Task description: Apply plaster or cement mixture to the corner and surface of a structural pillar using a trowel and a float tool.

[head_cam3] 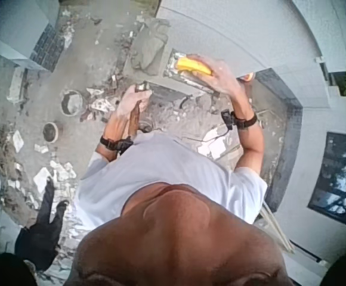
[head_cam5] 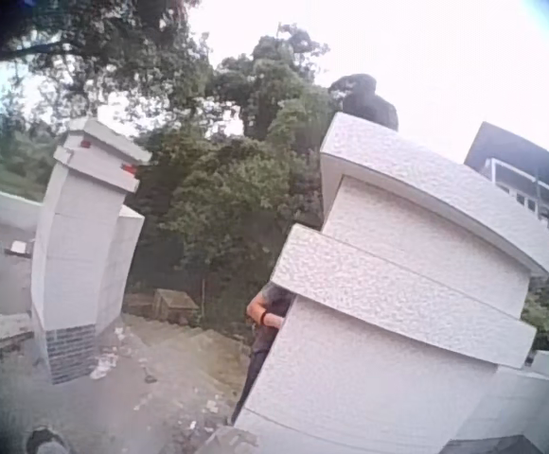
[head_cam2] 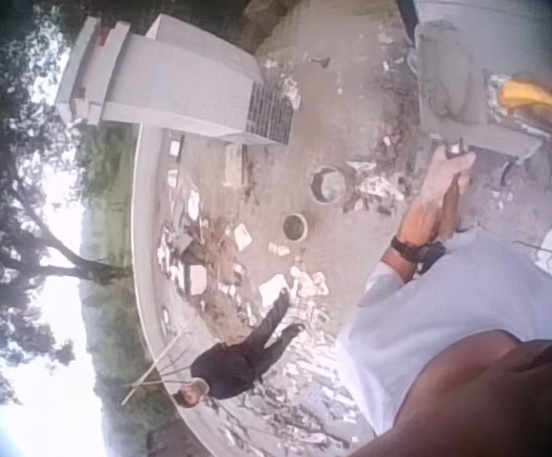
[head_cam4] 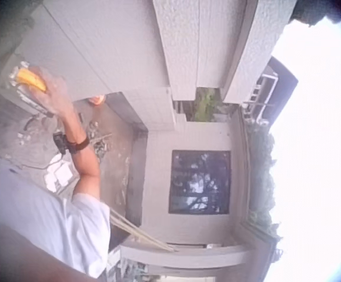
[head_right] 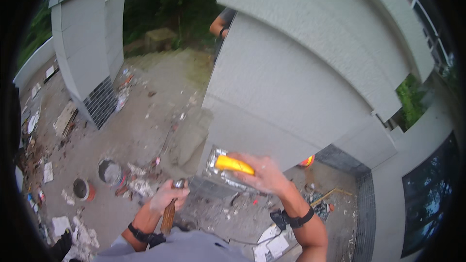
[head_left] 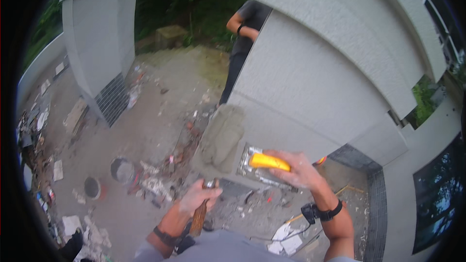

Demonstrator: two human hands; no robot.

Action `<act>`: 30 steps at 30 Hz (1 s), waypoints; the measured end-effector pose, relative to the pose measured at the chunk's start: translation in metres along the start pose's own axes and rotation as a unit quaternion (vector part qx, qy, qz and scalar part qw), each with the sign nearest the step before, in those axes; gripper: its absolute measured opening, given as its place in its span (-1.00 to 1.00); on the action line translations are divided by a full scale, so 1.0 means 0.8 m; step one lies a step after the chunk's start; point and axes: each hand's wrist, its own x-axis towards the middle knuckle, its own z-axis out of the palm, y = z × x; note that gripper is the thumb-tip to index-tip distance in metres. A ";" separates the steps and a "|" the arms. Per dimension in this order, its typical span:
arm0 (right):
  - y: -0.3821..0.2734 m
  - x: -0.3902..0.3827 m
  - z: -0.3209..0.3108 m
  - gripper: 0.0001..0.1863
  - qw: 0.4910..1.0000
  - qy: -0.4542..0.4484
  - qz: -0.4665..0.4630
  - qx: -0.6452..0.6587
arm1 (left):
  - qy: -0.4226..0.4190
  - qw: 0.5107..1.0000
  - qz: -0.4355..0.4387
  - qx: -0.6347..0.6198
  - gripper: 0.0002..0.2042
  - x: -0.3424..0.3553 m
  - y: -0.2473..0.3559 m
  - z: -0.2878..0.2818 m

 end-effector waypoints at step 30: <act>-0.247 0.210 -0.202 -0.58 0.697 0.304 -0.068 -0.646 | 0.081 0.995 0.040 -0.053 -0.79 -0.003 -0.056 -0.114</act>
